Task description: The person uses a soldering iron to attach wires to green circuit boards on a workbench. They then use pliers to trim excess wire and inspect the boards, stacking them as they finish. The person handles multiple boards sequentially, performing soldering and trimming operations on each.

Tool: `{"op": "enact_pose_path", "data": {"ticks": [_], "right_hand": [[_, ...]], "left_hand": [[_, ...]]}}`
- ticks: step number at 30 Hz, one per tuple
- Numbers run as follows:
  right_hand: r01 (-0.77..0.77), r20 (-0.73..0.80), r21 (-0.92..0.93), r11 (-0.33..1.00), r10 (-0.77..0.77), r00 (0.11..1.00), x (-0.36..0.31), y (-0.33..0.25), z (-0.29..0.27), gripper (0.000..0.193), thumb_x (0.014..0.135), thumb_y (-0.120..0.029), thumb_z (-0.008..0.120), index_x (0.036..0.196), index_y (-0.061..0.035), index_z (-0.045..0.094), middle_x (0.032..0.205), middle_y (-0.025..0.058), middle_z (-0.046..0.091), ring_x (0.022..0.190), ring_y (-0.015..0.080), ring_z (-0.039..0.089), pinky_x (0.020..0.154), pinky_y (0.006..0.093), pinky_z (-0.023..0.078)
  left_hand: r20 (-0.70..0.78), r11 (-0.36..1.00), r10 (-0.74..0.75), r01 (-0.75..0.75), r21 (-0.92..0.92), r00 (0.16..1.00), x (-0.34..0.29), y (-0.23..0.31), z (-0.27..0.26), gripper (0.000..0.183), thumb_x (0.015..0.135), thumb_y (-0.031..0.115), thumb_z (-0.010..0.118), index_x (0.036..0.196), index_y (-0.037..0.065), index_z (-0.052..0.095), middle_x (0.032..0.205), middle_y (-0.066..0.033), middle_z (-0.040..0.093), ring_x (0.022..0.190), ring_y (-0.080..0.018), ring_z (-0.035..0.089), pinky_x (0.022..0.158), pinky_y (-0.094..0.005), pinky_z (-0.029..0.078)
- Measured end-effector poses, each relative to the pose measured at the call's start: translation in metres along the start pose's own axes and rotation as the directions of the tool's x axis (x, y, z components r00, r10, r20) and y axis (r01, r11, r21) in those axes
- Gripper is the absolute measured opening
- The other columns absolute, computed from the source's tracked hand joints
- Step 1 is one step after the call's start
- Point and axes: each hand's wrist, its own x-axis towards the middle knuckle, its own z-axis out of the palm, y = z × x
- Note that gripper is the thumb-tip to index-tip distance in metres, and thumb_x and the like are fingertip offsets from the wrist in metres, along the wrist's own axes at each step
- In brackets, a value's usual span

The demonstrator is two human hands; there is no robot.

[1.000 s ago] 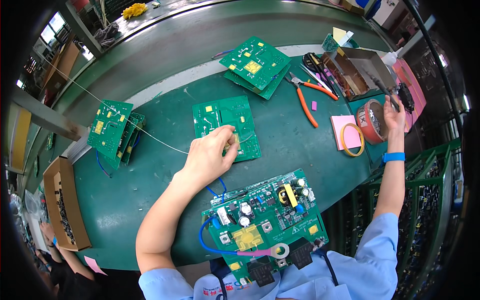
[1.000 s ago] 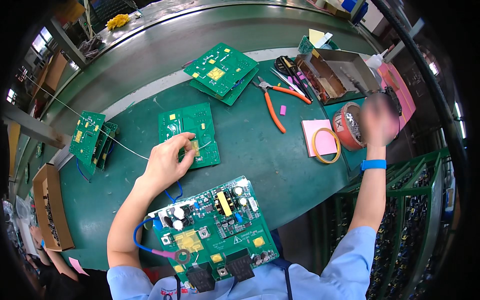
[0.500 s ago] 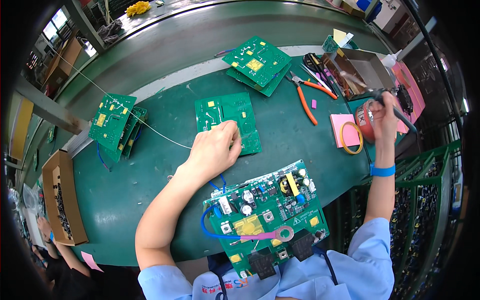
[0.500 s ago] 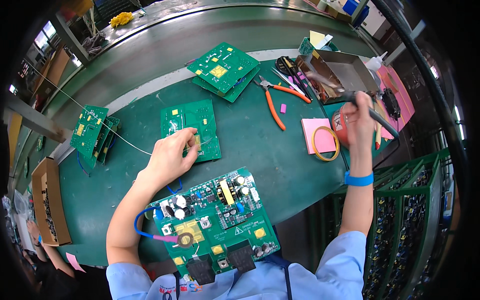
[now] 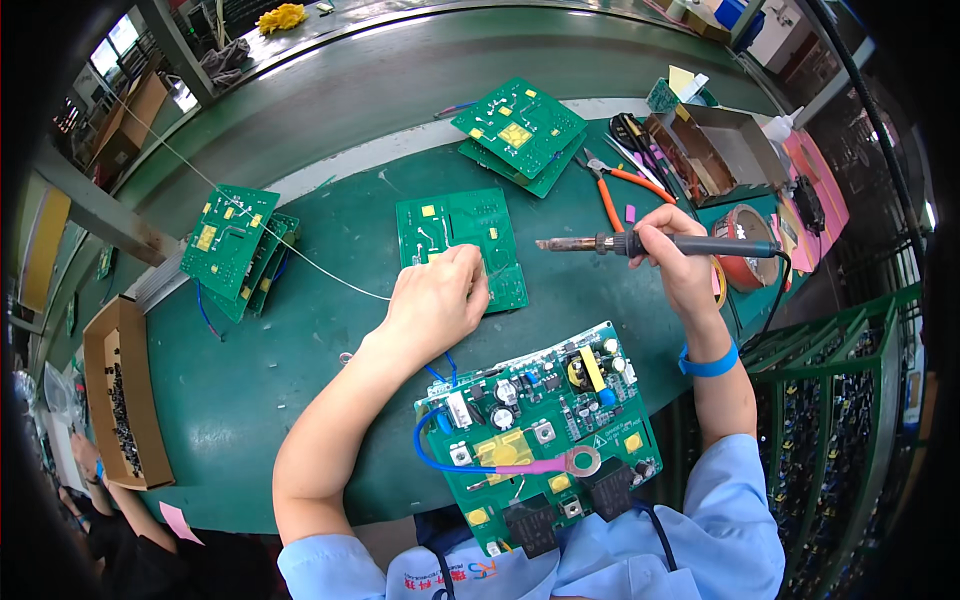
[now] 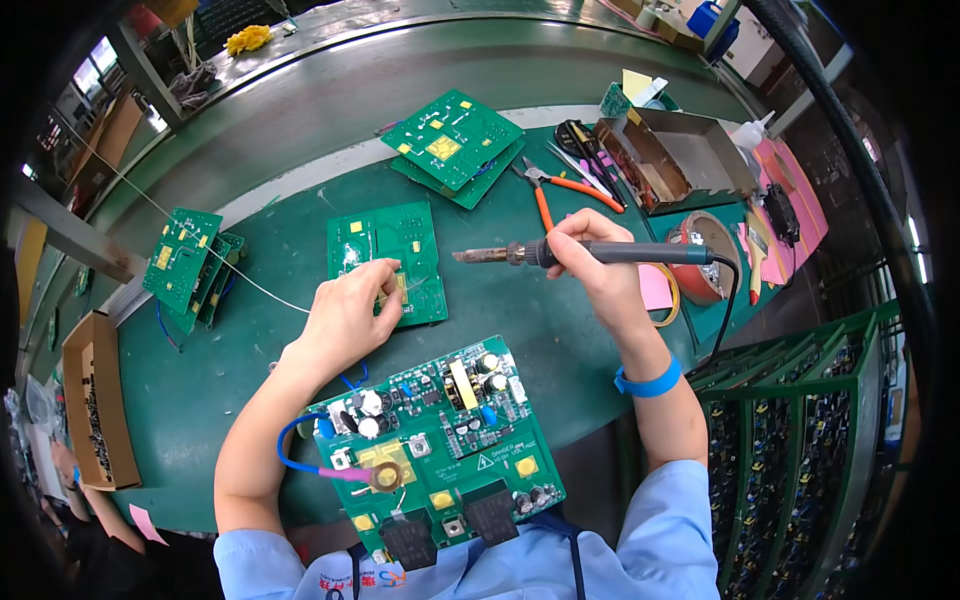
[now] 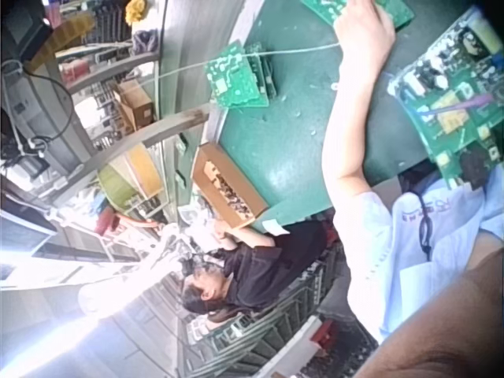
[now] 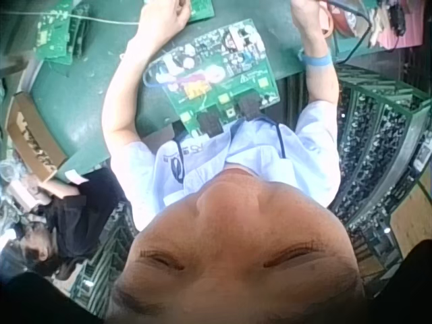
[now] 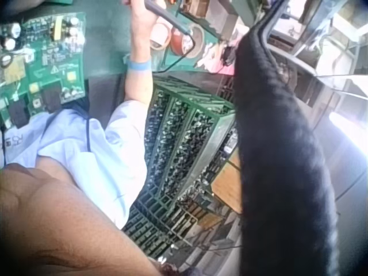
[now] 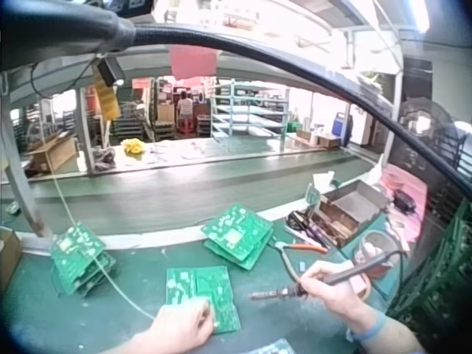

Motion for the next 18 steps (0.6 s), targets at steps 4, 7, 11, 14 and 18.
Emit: {"op": "enact_pose_path", "data": {"ticks": [4, 7, 11, 14, 18], "right_hand": [[-0.059, 0.015, 0.021, 0.998, 0.058, 0.998, 0.003, 0.0, 0.007, 0.011, 0.076, -0.01, 0.055, 0.075, 0.0008, 0.053, 0.063, 0.0054, 0.056, 0.051, 0.0082, 0.053, 0.047, 0.019, 0.044], [-0.09, 0.028, 0.039, 0.995, 0.089, 0.996, 0.008, -0.002, 0.012, 0.011, 0.076, -0.01, 0.055, 0.075, 0.0009, 0.053, 0.063, 0.0052, 0.056, 0.051, 0.0079, 0.053, 0.047, 0.0191, 0.044], [-0.102, 0.051, 0.011, 0.995, 0.101, 0.994, 0.011, 0.003, 0.017, 0.011, 0.076, -0.01, 0.055, 0.075, 0.001, 0.053, 0.062, 0.0049, 0.055, 0.051, 0.0078, 0.053, 0.047, 0.019, 0.044], [-0.104, 0.053, -0.013, 0.995, 0.104, 0.993, 0.013, 0.009, 0.018, 0.012, 0.076, -0.011, 0.056, 0.075, 0.0012, 0.053, 0.061, 0.0049, 0.055, 0.051, 0.0079, 0.053, 0.046, 0.0189, 0.044], [-0.125, 0.081, -0.003, 0.992, 0.124, 0.989, 0.014, 0.011, 0.021, 0.013, 0.075, -0.011, 0.056, 0.074, 0.0014, 0.054, 0.062, 0.0055, 0.056, 0.052, 0.0081, 0.054, 0.046, 0.0196, 0.044]], "left_hand": [[-0.013, 1.0, -0.014, 0.014, -0.012, 1.0, 0.0, 0.0, 0.0, 0.014, 0.07, 0.007, 0.054, 0.082, 0.001, 0.05, 0.078, -0.0093, 0.058, 0.067, -0.0253, 0.057, 0.059, -0.0345, 0.046], [-0.065, 1.0, -0.015, 0.015, 0.001, 0.998, 0.0, -0.001, 0.004, 0.015, 0.07, 0.007, 0.055, 0.083, 0.002, 0.051, 0.073, -0.0081, 0.057, 0.065, -0.0247, 0.057, 0.058, -0.0342, 0.046], [-0.134, 0.999, -0.017, 0.021, 0.03, 0.991, 0.0, 0.0, 0.009, 0.015, 0.07, 0.007, 0.055, 0.084, 0.002, 0.052, 0.069, -0.0067, 0.056, 0.063, -0.0238, 0.057, 0.056, -0.0332, 0.046], [-0.136, 0.999, -0.014, 0.019, 0.035, 0.991, 0.0, 0.001, 0.011, 0.014, 0.07, 0.007, 0.056, 0.083, 0.003, 0.052, 0.07, -0.0059, 0.056, 0.062, -0.0229, 0.057, 0.054, -0.0327, 0.046], [-0.131, 0.998, -0.01, 0.018, 0.056, 0.991, 0.001, 0.001, 0.011, 0.014, 0.07, 0.008, 0.056, 0.082, 0.003, 0.052, 0.071, -0.0052, 0.056, 0.061, -0.0222, 0.057, 0.052, -0.0321, 0.045]]}}
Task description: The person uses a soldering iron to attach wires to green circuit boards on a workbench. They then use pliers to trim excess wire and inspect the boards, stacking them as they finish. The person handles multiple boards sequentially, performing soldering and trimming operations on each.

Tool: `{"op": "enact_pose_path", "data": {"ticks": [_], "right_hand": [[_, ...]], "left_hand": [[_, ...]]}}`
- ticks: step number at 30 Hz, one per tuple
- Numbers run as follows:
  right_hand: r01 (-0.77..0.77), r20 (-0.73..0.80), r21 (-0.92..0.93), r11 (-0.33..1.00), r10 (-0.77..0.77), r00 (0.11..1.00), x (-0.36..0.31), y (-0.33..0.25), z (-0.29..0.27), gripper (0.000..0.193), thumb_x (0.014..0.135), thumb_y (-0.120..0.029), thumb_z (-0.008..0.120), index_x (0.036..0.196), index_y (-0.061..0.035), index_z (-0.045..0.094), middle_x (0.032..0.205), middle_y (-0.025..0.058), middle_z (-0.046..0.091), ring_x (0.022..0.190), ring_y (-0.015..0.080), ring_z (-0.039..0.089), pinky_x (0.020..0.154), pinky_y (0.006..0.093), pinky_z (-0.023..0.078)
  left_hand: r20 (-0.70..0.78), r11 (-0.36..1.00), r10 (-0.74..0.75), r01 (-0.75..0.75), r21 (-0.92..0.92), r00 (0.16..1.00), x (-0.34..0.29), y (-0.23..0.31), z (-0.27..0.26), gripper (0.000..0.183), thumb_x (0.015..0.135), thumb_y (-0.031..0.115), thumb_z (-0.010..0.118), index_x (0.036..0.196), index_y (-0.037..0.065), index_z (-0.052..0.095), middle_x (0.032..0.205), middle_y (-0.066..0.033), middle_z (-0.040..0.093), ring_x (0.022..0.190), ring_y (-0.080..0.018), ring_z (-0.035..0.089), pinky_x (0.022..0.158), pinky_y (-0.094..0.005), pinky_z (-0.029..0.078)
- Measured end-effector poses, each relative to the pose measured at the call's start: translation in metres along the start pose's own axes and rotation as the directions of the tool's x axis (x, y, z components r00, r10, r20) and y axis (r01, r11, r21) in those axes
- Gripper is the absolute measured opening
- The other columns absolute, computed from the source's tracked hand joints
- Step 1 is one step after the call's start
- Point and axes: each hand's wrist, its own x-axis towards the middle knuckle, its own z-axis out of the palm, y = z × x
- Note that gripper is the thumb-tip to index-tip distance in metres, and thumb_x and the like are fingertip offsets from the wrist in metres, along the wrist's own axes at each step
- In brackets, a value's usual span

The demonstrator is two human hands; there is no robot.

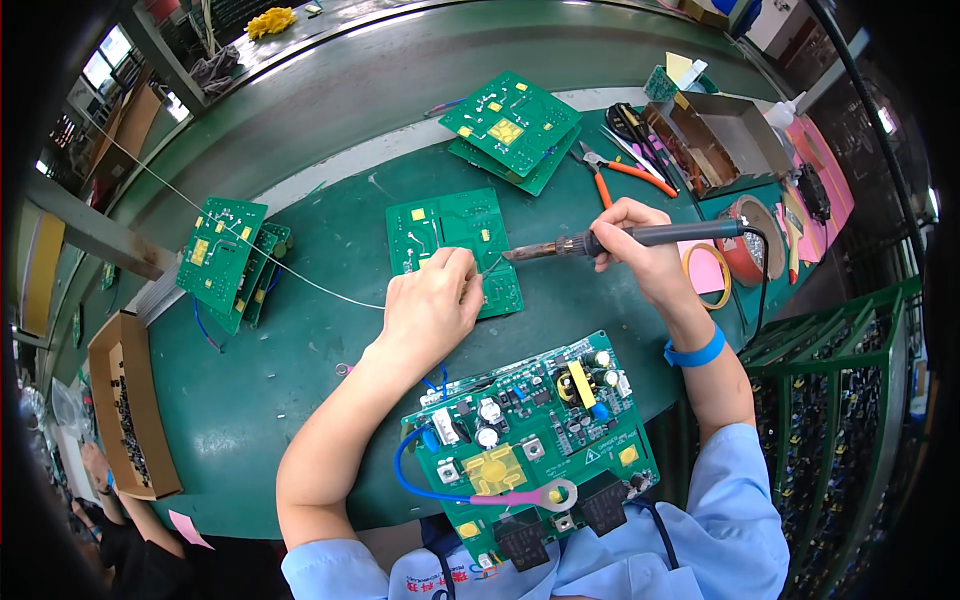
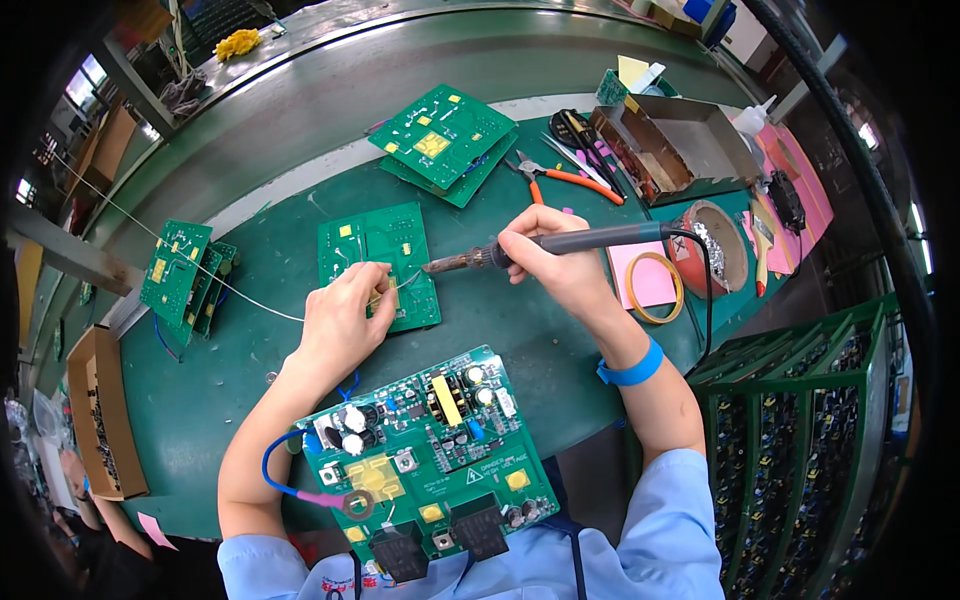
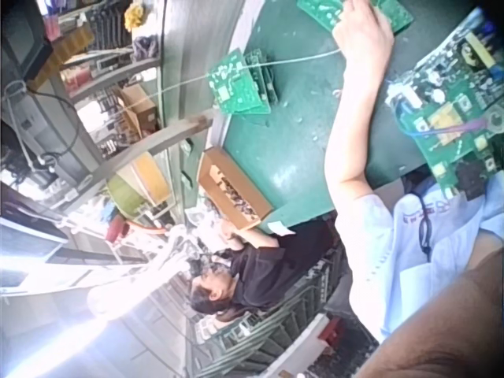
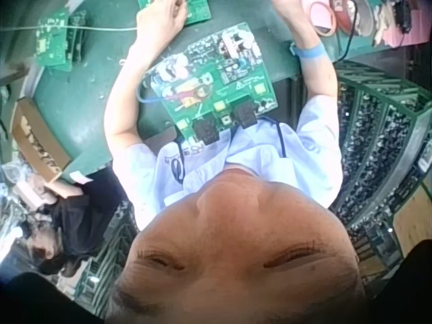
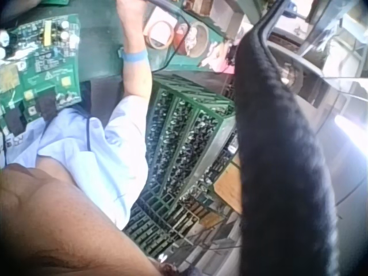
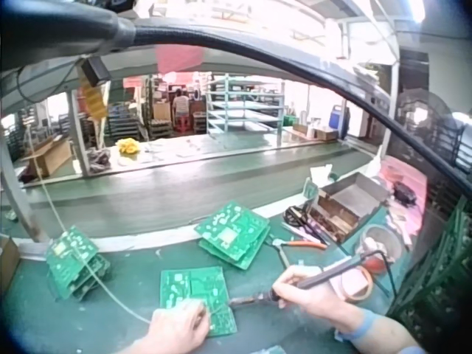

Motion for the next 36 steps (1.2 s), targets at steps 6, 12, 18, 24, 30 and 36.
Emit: {"op": "enact_pose_path", "data": {"ticks": [6, 12, 18, 24, 30, 36], "right_hand": [[0.051, 0.055, -0.06, 0.997, -0.047, 0.997, 0.0, 0.001, -0.002, 0.014, 0.073, -0.012, 0.058, 0.073, 0.0018, 0.054, 0.064, 0.0057, 0.056, 0.054, 0.008, 0.054, 0.047, 0.0196, 0.044], [0.075, 0.091, -0.117, 0.99, -0.064, 0.994, -0.002, -0.002, -0.003, 0.015, 0.073, -0.012, 0.058, 0.072, 0.0021, 0.055, 0.065, 0.0057, 0.056, 0.055, 0.0077, 0.053, 0.048, 0.0187, 0.042], [0.073, 0.076, -0.144, 0.987, -0.063, 0.995, -0.004, -0.001, -0.002, 0.015, 0.073, -0.012, 0.059, 0.073, 0.0021, 0.055, 0.064, 0.0059, 0.057, 0.054, 0.0077, 0.053, 0.048, 0.0187, 0.042], [0.086, -0.003, -0.057, 0.995, -0.086, 0.996, -0.006, 0.004, -0.007, 0.014, 0.074, -0.011, 0.057, 0.074, 0.0021, 0.054, 0.065, 0.0065, 0.057, 0.054, 0.008, 0.053, 0.049, 0.0184, 0.043], [0.122, -0.051, 0.027, 0.992, -0.12, 0.991, -0.006, 0.01, -0.014, 0.011, 0.075, -0.009, 0.055, 0.075, 0.0016, 0.053, 0.064, 0.0066, 0.056, 0.054, 0.0084, 0.053, 0.05, 0.0191, 0.043], [0.139, -0.098, 0.149, 0.979, -0.125, 0.987, -0.006, 0.015, -0.023, 0.01, 0.076, -0.008, 0.053, 0.076, 0.0015, 0.052, 0.064, 0.0063, 0.055, 0.054, 0.0085, 0.052, 0.05, 0.0201, 0.043]], "left_hand": [[0.004, 1.0, 0.025, -0.025, 0.006, 1.0, 0.0, -0.001, 0.0, 0.014, 0.069, 0.008, 0.057, 0.083, 0.003, 0.052, 0.073, -0.0049, 0.056, 0.06, -0.0223, 0.057, 0.052, -0.0319, 0.045], [0.009, 0.999, 0.033, -0.033, -0.007, 0.999, 0.0, -0.002, -0.001, 0.015, 0.069, 0.008, 0.057, 0.083, 0.003, 0.052, 0.075, -0.0054, 0.056, 0.06, -0.0223, 0.057, 0.052, -0.0318, 0.045], [0.007, 0.999, 0.042, -0.042, -0.024, 0.999, 0.0, -0.002, 0.0, 0.015, 0.069, 0.007, 0.057, 0.081, 0.001, 0.052, 0.076, -0.0067, 0.057, 0.063, -0.0229, 0.058, 0.054, -0.0315, 0.046], [0.078, 0.997, -0.018, 0.023, -0.068, 0.997, 0.003, 0.001, -0.009, 0.012, 0.07, 0.008, 0.056, 0.078, 0.0, 0.051, 0.08, -0.009, 0.058, 0.068, -0.0256, 0.058, 0.06, -0.0331, 0.047], [-0.068, 0.998, -0.013, 0.01, -0.057, 0.998, 0.003, 0.005, -0.021, 0.01, 0.07, 0.006, 0.056, 0.073, 0.002, 0.048, 0.086, -0.0119, 0.057, 0.061, -0.0232, 0.057, 0.055, -0.03, 0.046], [0.197, 0.982, -0.087, 0.05, 0.184, 0.976, -0.017, 0.009, -0.088, 0.012, 0.066, 0.008, 0.055, 0.064, 0.0, 0.046, 0.062, -0.013, 0.051, 0.052, -0.0269, 0.052, 0.049, -0.0348, 0.041]]}}
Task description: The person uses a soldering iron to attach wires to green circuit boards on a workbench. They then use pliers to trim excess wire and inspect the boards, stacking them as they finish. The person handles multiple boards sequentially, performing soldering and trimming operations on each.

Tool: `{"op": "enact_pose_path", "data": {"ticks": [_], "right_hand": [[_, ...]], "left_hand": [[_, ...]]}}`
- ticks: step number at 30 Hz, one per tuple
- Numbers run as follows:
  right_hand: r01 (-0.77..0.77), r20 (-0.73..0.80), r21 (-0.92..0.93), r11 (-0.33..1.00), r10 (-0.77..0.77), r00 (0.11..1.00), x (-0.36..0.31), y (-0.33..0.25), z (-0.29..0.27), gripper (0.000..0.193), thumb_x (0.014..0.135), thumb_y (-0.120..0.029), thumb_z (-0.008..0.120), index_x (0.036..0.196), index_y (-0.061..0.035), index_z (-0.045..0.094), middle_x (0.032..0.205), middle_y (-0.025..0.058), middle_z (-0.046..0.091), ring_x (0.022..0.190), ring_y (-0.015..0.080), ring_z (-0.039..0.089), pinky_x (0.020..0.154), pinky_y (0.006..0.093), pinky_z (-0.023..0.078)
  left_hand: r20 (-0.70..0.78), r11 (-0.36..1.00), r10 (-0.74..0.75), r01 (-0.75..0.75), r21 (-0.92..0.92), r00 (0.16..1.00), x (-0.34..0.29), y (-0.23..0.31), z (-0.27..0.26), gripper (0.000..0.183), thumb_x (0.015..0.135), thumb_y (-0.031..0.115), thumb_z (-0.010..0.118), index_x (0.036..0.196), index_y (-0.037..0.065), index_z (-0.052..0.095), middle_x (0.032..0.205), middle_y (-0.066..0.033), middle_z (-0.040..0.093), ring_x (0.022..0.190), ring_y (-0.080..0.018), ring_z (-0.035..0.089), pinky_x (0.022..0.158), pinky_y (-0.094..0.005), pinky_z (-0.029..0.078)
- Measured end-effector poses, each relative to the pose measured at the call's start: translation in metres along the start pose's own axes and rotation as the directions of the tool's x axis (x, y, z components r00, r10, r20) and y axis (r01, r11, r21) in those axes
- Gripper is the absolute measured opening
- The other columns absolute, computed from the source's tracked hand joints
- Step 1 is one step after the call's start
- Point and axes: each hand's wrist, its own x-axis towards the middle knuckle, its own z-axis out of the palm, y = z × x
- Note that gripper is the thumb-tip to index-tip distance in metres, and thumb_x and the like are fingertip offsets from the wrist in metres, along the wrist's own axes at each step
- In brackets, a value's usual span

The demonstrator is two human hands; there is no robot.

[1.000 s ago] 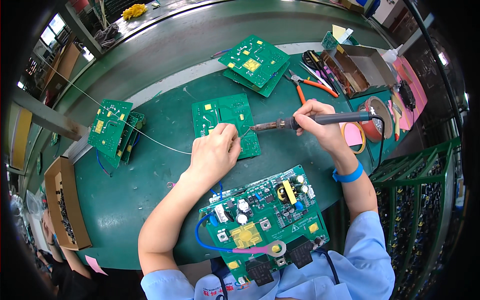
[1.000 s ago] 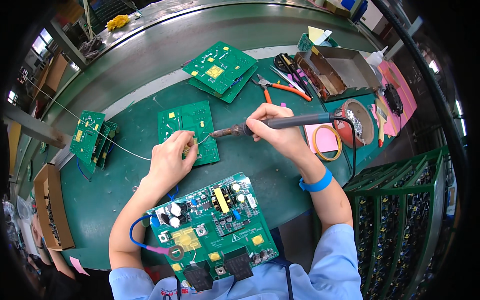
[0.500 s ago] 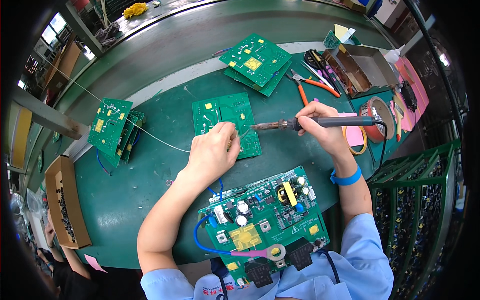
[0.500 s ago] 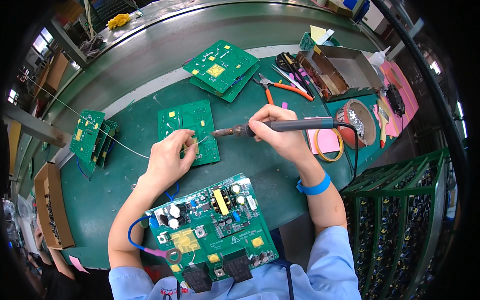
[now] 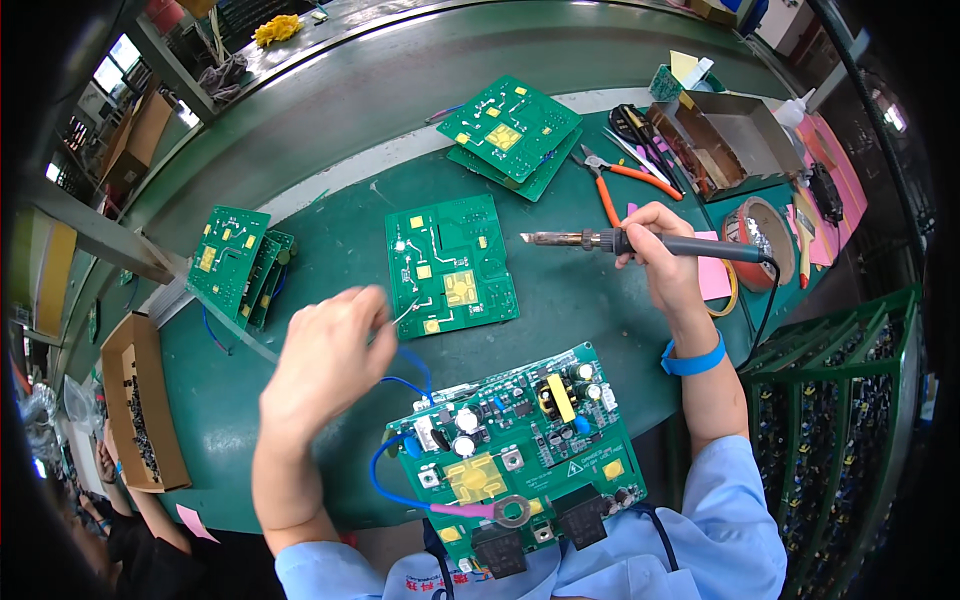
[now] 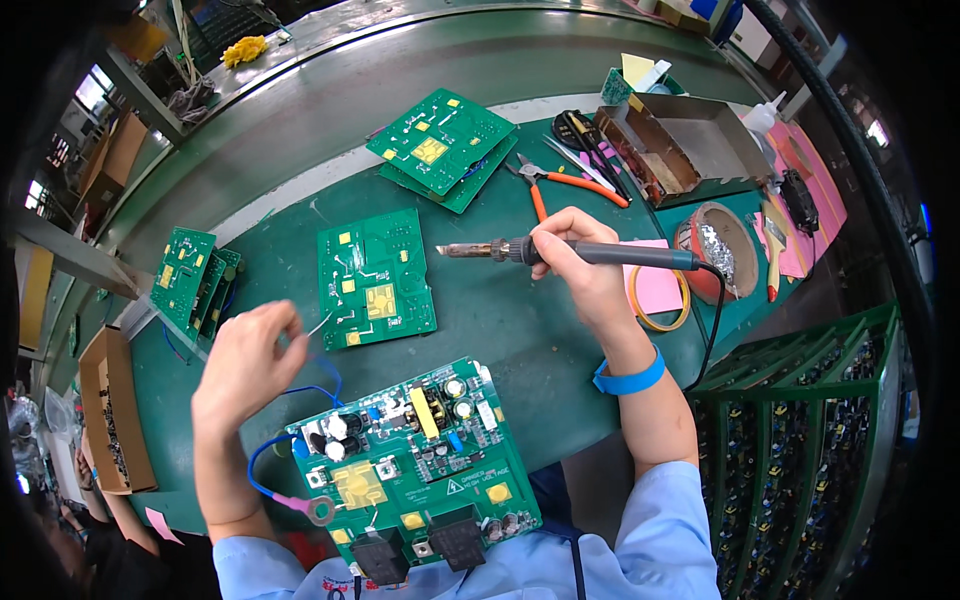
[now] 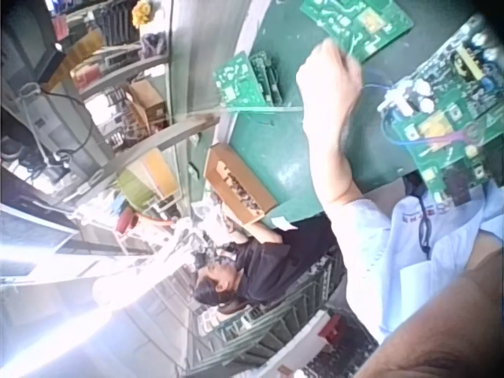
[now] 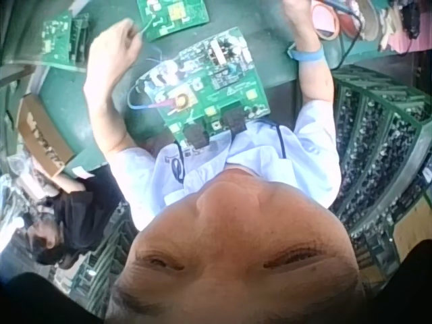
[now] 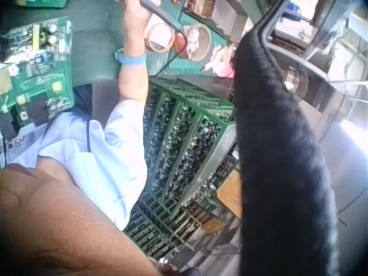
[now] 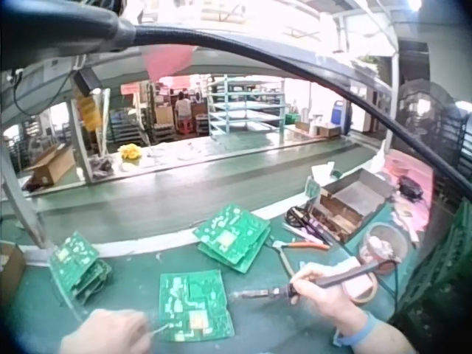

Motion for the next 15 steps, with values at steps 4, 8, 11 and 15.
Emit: {"op": "enact_pose_path", "data": {"ticks": [4, 8, 11, 15], "right_hand": [[-0.002, -0.002, -0.052, 0.999, 0.002, 1.0, -0.002, -0.005, 0.0, 0.011, 0.076, -0.009, 0.053, 0.076, 0.0016, 0.052, 0.064, 0.006, 0.055, 0.054, 0.0083, 0.051, 0.05, 0.0201, 0.042], [0.017, -0.005, -0.051, 0.999, -0.017, 1.0, -0.002, -0.008, 0.001, 0.012, 0.076, -0.01, 0.054, 0.076, 0.0015, 0.052, 0.064, 0.006, 0.055, 0.054, 0.0081, 0.051, 0.05, 0.0197, 0.041], [0.044, -0.004, -0.02, 0.999, -0.044, 0.999, -0.001, -0.007, -0.001, 0.012, 0.076, -0.01, 0.054, 0.076, 0.0013, 0.052, 0.064, 0.0063, 0.055, 0.054, 0.008, 0.051, 0.05, 0.0194, 0.041], [0.037, -0.018, -0.012, 0.999, -0.037, 0.999, 0.0, -0.005, -0.003, 0.012, 0.076, -0.011, 0.054, 0.077, 0.0012, 0.052, 0.065, 0.0062, 0.055, 0.054, 0.0079, 0.051, 0.051, 0.0193, 0.04]], "left_hand": [[0.441, 0.981, -0.194, 0.177, 0.079, 0.876, -0.015, -0.018, -0.026, 0.016, 0.067, 0.013, 0.059, 0.073, 0.0, 0.052, 0.071, -0.014, 0.057, 0.062, -0.0253, 0.056, 0.057, -0.0324, 0.044], [0.228, 0.988, -0.128, 0.145, -0.058, 0.965, 0.001, -0.034, -0.019, 0.023, 0.07, 0.018, 0.058, 0.082, -0.001, 0.055, 0.076, -0.0143, 0.058, 0.07, -0.0256, 0.057, 0.063, -0.0332, 0.044], [0.064, 0.962, -0.105, 0.118, -0.248, 0.992, 0.043, -0.045, 0.0, 0.026, 0.072, 0.02, 0.057, 0.087, -0.001, 0.055, 0.08, -0.0144, 0.058, 0.076, -0.0266, 0.056, 0.067, -0.0338, 0.043], [-0.018, 0.986, 0.004, -0.007, -0.165, 1.0, 0.093, -0.05, 0.038, 0.03, 0.075, 0.021, 0.057, 0.096, 0.0, 0.054, 0.088, -0.0121, 0.058, 0.082, -0.0199, 0.055, 0.074, -0.0294, 0.042]]}}
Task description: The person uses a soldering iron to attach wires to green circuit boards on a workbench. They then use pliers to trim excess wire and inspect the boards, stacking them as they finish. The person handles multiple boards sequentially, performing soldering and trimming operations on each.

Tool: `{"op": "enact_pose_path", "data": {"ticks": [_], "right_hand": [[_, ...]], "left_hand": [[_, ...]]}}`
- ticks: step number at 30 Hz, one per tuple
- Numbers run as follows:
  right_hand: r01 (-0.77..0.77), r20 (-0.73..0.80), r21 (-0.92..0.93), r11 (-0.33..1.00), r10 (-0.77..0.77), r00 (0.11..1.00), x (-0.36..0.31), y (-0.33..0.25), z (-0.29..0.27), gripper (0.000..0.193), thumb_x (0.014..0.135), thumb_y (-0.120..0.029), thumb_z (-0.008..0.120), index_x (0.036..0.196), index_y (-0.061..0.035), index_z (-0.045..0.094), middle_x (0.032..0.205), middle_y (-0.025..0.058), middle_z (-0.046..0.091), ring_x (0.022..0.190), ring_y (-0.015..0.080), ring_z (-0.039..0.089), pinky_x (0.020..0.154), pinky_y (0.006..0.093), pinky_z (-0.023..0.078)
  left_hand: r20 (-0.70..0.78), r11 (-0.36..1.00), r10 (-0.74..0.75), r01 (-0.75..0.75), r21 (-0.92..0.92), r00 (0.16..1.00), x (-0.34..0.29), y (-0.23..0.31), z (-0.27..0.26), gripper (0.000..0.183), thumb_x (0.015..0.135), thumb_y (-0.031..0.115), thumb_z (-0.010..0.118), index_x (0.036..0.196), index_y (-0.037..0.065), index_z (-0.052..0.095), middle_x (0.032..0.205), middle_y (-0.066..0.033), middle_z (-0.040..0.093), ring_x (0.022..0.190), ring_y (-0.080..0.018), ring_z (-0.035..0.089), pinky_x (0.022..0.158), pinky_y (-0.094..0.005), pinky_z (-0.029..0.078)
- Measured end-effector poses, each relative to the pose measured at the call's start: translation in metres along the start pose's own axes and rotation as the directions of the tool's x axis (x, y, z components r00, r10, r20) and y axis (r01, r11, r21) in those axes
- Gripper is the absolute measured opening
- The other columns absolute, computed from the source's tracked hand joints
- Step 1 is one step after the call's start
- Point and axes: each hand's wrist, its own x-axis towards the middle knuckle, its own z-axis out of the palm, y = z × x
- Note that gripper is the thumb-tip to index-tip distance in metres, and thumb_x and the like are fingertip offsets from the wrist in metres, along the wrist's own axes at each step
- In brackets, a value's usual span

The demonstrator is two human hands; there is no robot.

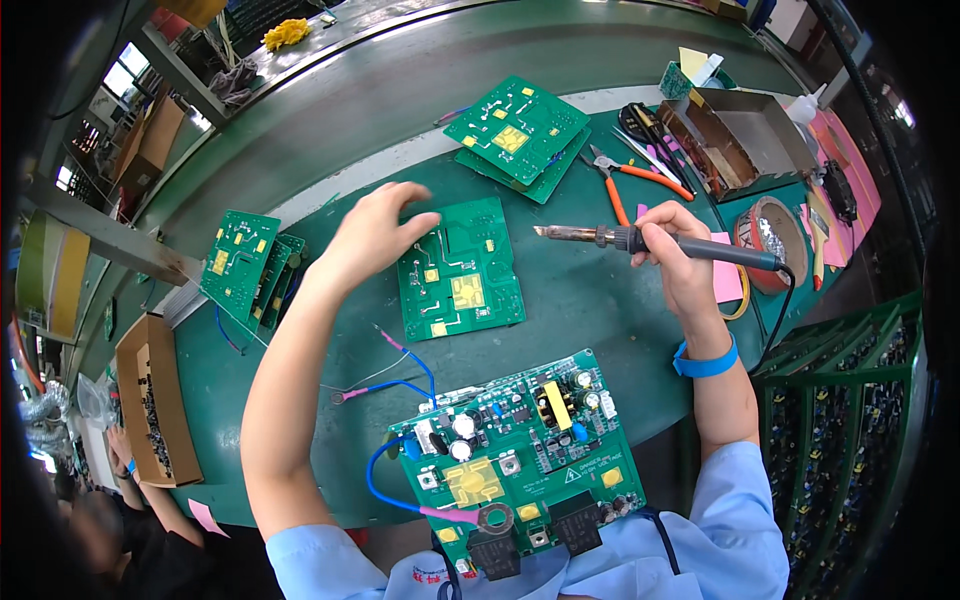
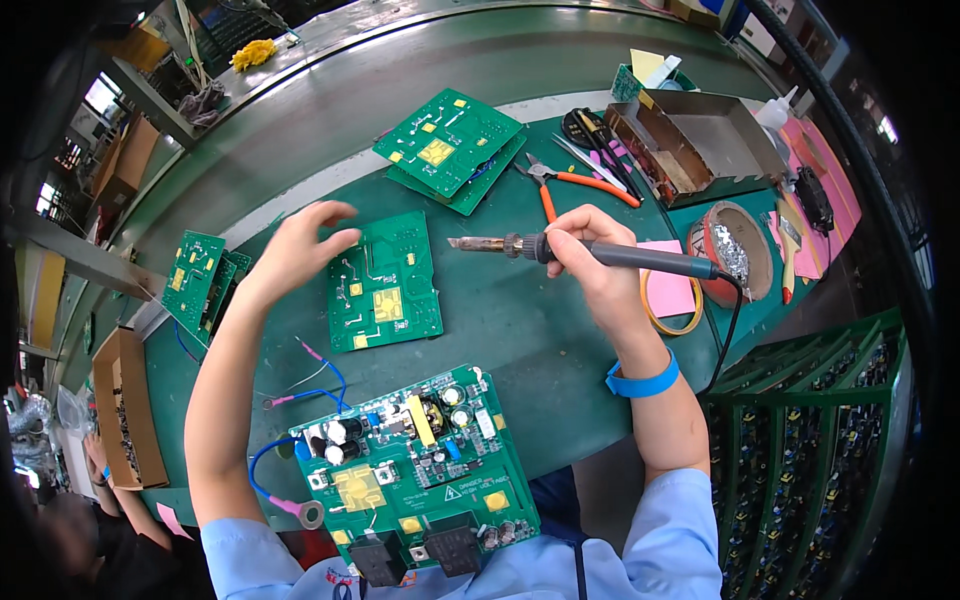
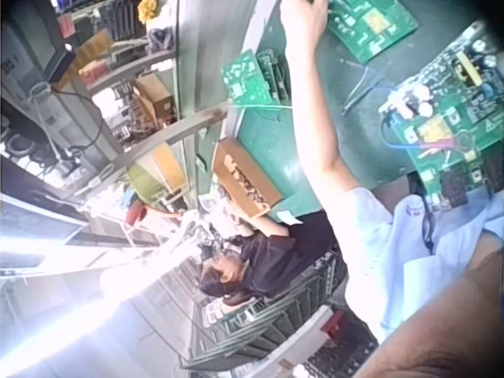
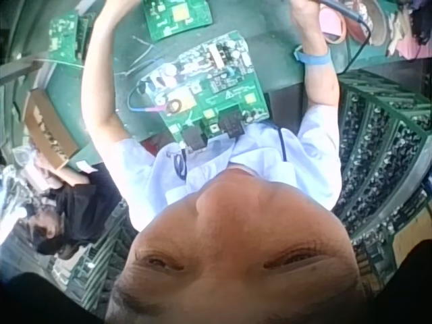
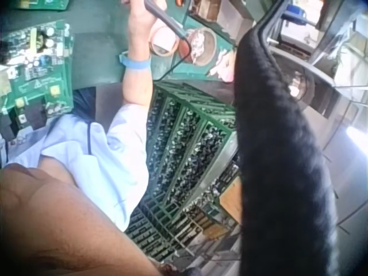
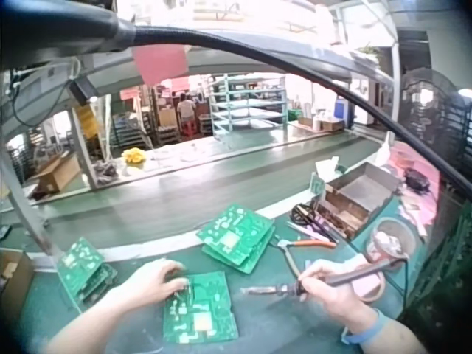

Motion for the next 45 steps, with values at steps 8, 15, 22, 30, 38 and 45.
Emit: {"op": "enact_pose_path", "data": {"ticks": [8, 15, 22, 30, 38, 45], "right_hand": [[0.001, 0.007, 0.005, 1.0, -0.001, 1.0, 0.001, 0.002, -0.001, 0.011, 0.076, -0.009, 0.054, 0.077, 0.0012, 0.051, 0.065, 0.0057, 0.055, 0.054, 0.0075, 0.05, 0.05, 0.0186, 0.04], [0.006, -0.013, -0.007, 1.0, -0.006, 1.0, 0.0, 0.001, 0.002, 0.01, 0.076, -0.009, 0.054, 0.076, 0.0011, 0.052, 0.064, 0.0051, 0.055, 0.054, 0.0072, 0.05, 0.05, 0.0184, 0.04], [0.031, -0.049, 0.018, 0.999, -0.03, 0.998, 0.0, 0.003, 0.001, 0.01, 0.077, -0.01, 0.053, 0.077, 0.0008, 0.052, 0.064, 0.0048, 0.055, 0.054, 0.007, 0.05, 0.05, 0.018, 0.04], [0.061, -0.091, 0.008, 0.998, -0.06, 0.994, 0.001, 0.005, -0.002, 0.011, 0.077, -0.012, 0.053, 0.077, -0.0015, 0.052, 0.062, 0.003, 0.055, 0.051, 0.0054, 0.049, 0.044, 0.0163, 0.033], [0.076, -0.07, 0.006, 0.997, -0.076, 0.995, -0.001, 0.006, -0.001, 0.011, 0.077, -0.012, 0.053, 0.078, -0.0015, 0.052, 0.061, 0.0024, 0.054, 0.05, 0.0051, 0.049, 0.043, 0.0153, 0.031], [0.074, -0.07, 0.018, 0.997, -0.073, 0.995, -0.001, 0.008, -0.003, 0.01, 0.077, -0.012, 0.054, 0.078, -0.0019, 0.052, 0.061, 0.0023, 0.053, 0.05, 0.0049, 0.049, 0.042, 0.0151, 0.031]], "left_hand": [[0.423, 0.994, -0.044, 0.084, -0.075, 0.905, 0.035, 0.003, 0.013, 0.045, 0.063, 0.029, 0.068, 0.094, 0.0, 0.056, 0.083, -0.0119, 0.059, 0.077, -0.0184, 0.056, 0.068, -0.0295, 0.043], [0.609, 0.894, -0.155, 0.372, -0.248, 0.778, 0.012, 0.01, -0.032, 0.035, 0.066, 0.03, 0.067, 0.086, 0.003, 0.059, 0.071, -0.0007, 0.059, 0.064, -0.0057, 0.052, 0.056, -0.022, 0.04], [0.433, 0.641, -0.239, 0.476, -0.602, 0.869, -0.023, -0.003, -0.038, 0.03, 0.074, 0.024, 0.061, 0.094, 0.002, 0.055, 0.081, -0.0022, 0.059, 0.067, -0.0076, 0.054, 0.059, -0.0209, 0.043], [0.094, 0.094, -0.45, 0.152, -0.984, 0.888, -0.05, 0.005, -0.018, 0.029, 0.077, 0.021, 0.057, 0.095, -0.001, 0.053, 0.089, -0.0096, 0.059, 0.075, -0.0157, 0.059, 0.065, -0.0272, 0.049], [0.158, -0.28, -0.43, 0.035, -0.959, 0.889, -0.054, 0.025, -0.003, 0.03, 0.079, 0.018, 0.053, 0.1, -0.004, 0.05, 0.093, -0.0136, 0.057, 0.081, -0.0208, 0.059, 0.07, -0.0326, 0.05], [0.158, -0.293, -0.423, 0.031, -0.956, 0.892, -0.056, 0.03, -0.002, 0.029, 0.079, 0.018, 0.053, 0.099, -0.004, 0.05, 0.093, -0.0136, 0.057, 0.081, -0.0211, 0.059, 0.07, -0.0329, 0.05]]}}
